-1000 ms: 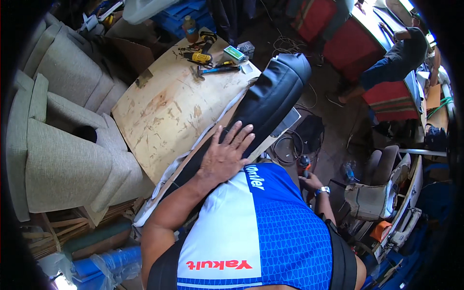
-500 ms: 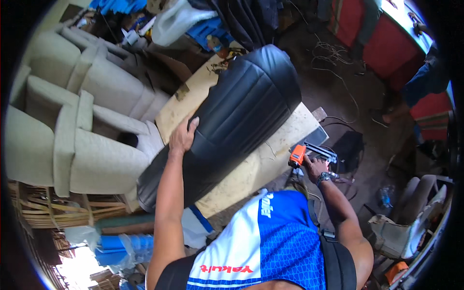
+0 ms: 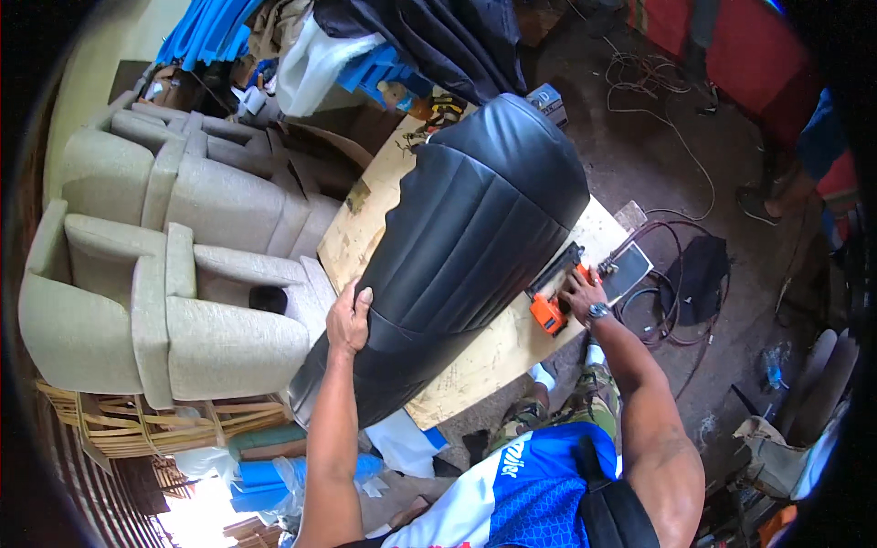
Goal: The person is upholstering a black leather seat cushion. They stretch and smooth the leather cover over the foam, using a staple gun to secure the material to the wooden base. The person repeatedly flips the cushion to work on different sides and uses a marker to draw a line on the leather.
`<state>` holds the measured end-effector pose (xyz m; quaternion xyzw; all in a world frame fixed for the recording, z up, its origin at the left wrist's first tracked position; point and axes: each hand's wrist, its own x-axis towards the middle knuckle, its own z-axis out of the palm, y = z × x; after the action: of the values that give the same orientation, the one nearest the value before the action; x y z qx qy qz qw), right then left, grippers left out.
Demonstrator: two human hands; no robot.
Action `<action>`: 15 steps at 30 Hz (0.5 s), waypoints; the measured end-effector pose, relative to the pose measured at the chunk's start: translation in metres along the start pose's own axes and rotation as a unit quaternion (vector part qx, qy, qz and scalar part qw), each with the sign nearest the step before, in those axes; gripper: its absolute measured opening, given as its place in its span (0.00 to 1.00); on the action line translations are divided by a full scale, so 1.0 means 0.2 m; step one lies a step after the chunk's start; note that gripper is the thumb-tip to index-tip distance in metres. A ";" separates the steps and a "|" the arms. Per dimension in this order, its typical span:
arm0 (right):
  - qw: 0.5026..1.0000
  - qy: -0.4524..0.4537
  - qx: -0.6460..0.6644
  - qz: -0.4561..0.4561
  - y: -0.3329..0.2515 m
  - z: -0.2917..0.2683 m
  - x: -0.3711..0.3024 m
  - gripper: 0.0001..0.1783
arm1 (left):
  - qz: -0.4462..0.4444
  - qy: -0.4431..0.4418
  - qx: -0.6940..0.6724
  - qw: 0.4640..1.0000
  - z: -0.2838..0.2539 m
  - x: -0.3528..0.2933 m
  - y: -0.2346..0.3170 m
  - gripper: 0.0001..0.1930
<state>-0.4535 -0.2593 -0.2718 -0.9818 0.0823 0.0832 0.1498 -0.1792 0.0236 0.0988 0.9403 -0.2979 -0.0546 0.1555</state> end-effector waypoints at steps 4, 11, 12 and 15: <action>0.981 0.151 0.097 -0.070 -0.24 -0.46 -0.04 0.26 | -0.009 -0.002 0.018 1.000 -0.04 -0.04 0.06 0.30; 0.900 0.290 0.244 -0.213 -1.06 -1.05 -0.10 0.32 | -0.078 -0.063 0.035 0.994 -0.02 0.10 -0.02 0.34; 0.899 0.296 0.246 -0.208 -1.14 -1.02 -0.06 0.32 | -0.073 -0.061 0.044 0.994 -0.01 0.12 -0.07 0.35; 0.888 0.325 0.236 -0.225 -1.32 -0.98 0.06 0.32 | -0.028 -0.087 0.019 0.996 -0.02 0.23 -0.13 0.39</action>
<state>-0.3648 -0.0723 -0.0166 -0.8819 -0.0795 -0.2978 0.3567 -0.1269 0.0176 0.0938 0.9428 -0.2845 -0.1348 0.1093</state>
